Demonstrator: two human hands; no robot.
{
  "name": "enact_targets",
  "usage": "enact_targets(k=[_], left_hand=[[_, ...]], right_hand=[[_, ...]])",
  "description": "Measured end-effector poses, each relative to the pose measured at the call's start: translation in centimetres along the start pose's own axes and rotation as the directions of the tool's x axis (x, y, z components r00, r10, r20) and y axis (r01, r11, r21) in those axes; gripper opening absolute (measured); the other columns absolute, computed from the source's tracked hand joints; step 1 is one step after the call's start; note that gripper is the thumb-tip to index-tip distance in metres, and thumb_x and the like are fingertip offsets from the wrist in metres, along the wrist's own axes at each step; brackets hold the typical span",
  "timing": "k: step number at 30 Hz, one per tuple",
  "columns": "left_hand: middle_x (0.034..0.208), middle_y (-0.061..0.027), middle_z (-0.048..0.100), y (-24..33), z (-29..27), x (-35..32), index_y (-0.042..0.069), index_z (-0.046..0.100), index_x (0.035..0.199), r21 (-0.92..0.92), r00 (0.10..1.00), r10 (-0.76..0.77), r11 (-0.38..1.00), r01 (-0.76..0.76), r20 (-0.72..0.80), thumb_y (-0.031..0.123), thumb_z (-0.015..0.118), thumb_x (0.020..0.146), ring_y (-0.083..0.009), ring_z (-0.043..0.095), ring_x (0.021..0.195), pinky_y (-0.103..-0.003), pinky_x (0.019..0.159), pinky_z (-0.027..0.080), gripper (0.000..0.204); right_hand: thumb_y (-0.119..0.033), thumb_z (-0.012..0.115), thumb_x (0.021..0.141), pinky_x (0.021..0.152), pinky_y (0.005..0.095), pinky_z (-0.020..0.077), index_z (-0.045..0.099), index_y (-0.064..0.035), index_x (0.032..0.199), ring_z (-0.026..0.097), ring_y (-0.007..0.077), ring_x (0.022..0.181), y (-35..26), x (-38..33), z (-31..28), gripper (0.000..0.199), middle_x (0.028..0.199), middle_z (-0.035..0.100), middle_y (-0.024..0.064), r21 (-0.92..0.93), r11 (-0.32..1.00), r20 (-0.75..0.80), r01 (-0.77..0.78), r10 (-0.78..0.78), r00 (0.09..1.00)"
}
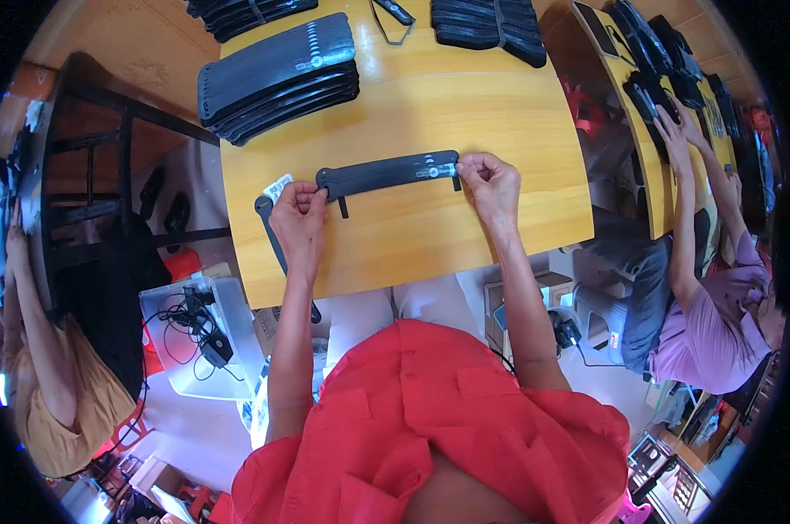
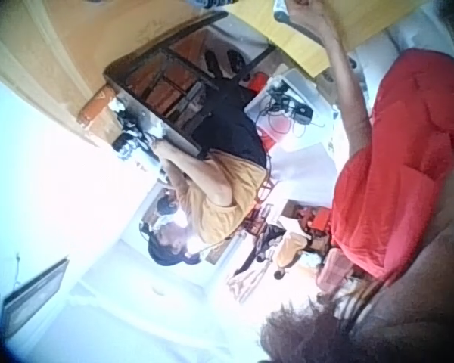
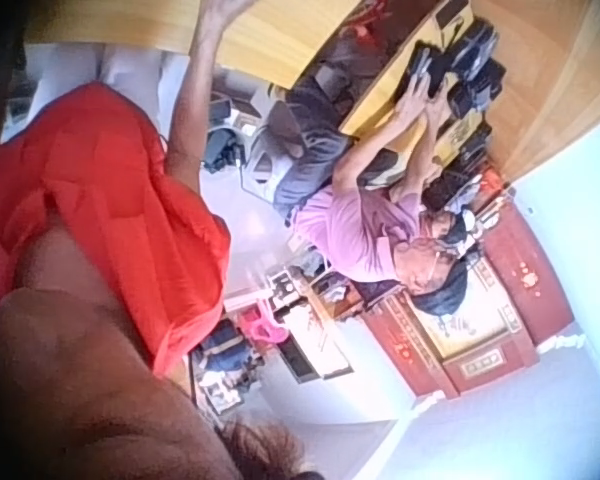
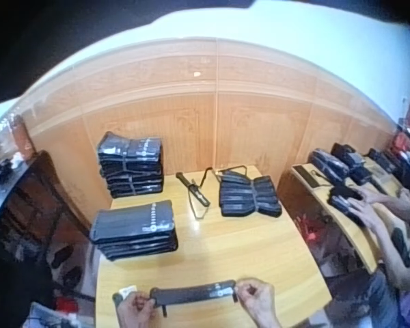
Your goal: Attaching elastic straps to black fabric components for face masks.
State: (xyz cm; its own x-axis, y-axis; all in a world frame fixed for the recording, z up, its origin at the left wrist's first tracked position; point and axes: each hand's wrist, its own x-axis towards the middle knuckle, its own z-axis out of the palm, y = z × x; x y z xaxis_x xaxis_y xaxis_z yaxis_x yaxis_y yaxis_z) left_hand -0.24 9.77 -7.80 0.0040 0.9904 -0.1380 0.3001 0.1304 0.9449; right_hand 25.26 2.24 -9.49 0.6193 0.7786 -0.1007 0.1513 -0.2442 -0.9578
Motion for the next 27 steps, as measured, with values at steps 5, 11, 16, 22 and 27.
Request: enact_targets(k=[5,11,16,22,27], left_hand=[[0.068,-0.0034,0.058,0.11,0.06,-0.06,-0.003,0.059,0.086,0.016,1.000,0.014,1.000,-0.014,0.003,0.003,0.063,0.080,-0.0065,0.052,0.057,-0.020,0.050,0.047,0.009],[0.069,-0.0041,0.058,0.35,0.11,-0.11,-0.003,0.058,0.086,0.042,1.000,0.018,0.999,-0.018,-0.004,0.003,0.062,0.080,-0.0071,0.053,0.057,-0.020,0.050,0.047,0.009],[0.069,-0.0041,0.058,0.03,0.16,0.04,-0.004,0.058,0.085,0.017,1.000,-0.001,1.000,0.001,-0.010,0.003,0.062,0.079,-0.0072,0.053,0.056,-0.021,0.050,0.047,0.009],[0.069,-0.0043,0.059,0.32,0.10,0.07,-0.003,0.059,0.084,0.022,1.000,-0.003,1.000,0.003,-0.018,0.003,0.063,0.079,-0.0066,0.053,0.056,-0.020,0.049,0.047,0.009],[0.069,-0.0041,0.059,0.20,0.13,0.07,-0.003,0.059,0.085,0.012,1.000,-0.004,1.000,0.004,-0.010,0.003,0.063,0.079,-0.0064,0.053,0.057,-0.020,0.048,0.047,0.009]], right_hand=[[-0.005,0.069,0.074,0.051,0.0207,0.0432,0.068,0.0003,0.079,0.052,0.0052,0.054,-0.73,-0.20,-0.07,0.007,0.063,0.063,0.0022,-0.017,1.000,0.000,-0.015,0.015,1.000],[-0.004,0.069,0.074,0.051,0.0208,0.0430,0.067,0.0003,0.078,0.051,0.0054,0.054,-0.53,-0.12,0.00,0.006,0.061,0.061,0.0017,-0.036,0.999,-0.009,-0.001,0.001,1.000],[-0.004,0.069,0.074,0.050,0.0208,0.0427,0.067,0.0000,0.077,0.051,0.0049,0.054,-0.52,-0.10,-0.03,0.005,0.060,0.060,0.0013,-0.038,0.999,0.000,0.001,-0.001,1.000],[-0.004,0.069,0.074,0.050,0.0210,0.0431,0.067,0.0000,0.077,0.051,0.0053,0.052,-0.35,-0.08,0.12,0.005,0.059,0.060,0.0013,-0.042,0.999,-0.008,0.011,-0.012,1.000],[-0.004,0.068,0.074,0.050,0.0214,0.0437,0.067,0.0002,0.077,0.053,0.0058,0.053,-0.76,-0.19,0.00,0.005,0.060,0.061,0.0023,-0.074,0.997,-0.018,0.018,-0.020,1.000]])
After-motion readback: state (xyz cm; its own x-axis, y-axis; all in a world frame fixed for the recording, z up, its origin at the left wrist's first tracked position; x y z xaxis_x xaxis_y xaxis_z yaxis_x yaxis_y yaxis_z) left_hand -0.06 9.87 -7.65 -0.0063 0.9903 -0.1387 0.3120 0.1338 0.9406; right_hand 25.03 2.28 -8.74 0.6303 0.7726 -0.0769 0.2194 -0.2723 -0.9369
